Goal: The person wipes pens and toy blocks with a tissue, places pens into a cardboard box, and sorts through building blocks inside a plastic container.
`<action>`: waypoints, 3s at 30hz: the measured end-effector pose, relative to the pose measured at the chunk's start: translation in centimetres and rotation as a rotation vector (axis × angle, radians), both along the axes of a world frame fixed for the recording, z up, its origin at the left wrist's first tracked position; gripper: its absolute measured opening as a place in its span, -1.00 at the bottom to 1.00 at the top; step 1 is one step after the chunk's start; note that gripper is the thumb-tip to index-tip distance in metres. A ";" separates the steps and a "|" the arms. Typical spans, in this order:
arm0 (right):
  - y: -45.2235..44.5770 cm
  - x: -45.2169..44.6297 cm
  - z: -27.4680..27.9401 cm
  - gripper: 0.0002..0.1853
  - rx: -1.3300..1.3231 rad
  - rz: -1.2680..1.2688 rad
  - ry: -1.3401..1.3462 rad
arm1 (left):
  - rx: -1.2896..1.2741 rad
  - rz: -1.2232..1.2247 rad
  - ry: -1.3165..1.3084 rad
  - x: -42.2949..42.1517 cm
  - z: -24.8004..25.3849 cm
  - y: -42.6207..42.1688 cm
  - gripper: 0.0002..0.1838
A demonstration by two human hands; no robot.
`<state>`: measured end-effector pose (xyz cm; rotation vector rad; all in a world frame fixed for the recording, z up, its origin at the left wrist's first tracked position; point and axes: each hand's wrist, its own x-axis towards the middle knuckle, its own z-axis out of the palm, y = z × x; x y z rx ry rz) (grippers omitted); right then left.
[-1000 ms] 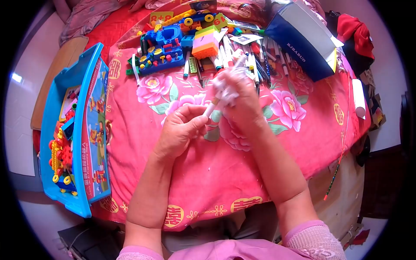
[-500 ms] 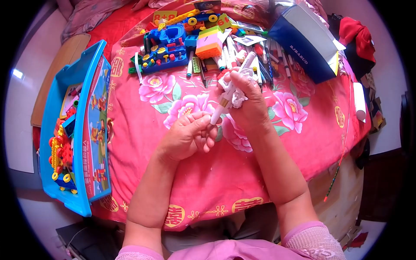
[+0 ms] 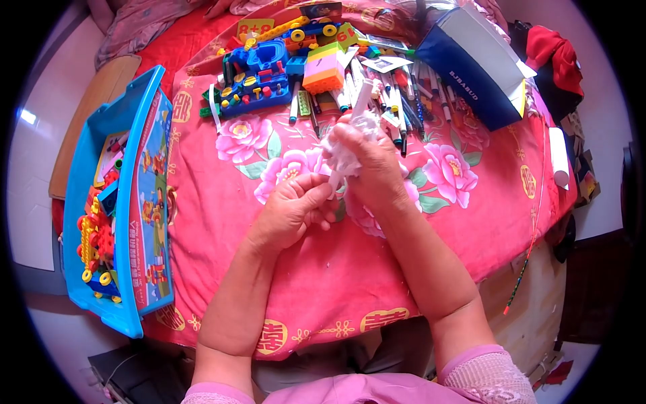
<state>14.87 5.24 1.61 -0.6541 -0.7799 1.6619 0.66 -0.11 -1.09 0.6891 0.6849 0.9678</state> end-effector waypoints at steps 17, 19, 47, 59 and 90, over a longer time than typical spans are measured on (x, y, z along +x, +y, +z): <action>-1.4 -2.1 -1.4 -0.76 0.188 -0.033 -0.275 | 0.174 0.133 -0.096 -0.5 -0.4 1.1 -0.68; -1.7 -2.1 -1.2 -0.77 0.144 0.006 -0.240 | 0.132 0.279 -0.153 -1.4 -0.7 1.2 -0.72; -1.0 -2.5 -3.4 -0.84 0.370 0.018 -0.593 | 0.295 0.739 0.194 -5.1 5.3 4.4 -0.73; -0.6 -2.3 -3.5 -0.83 0.325 0.024 -0.557 | 0.463 1.113 1.698 -13.4 -4.6 12.3 -0.59; 0.2 -2.5 -4.2 -0.80 0.253 0.006 -0.411 | 0.144 0.500 0.175 -1.7 0.5 -6.0 -0.77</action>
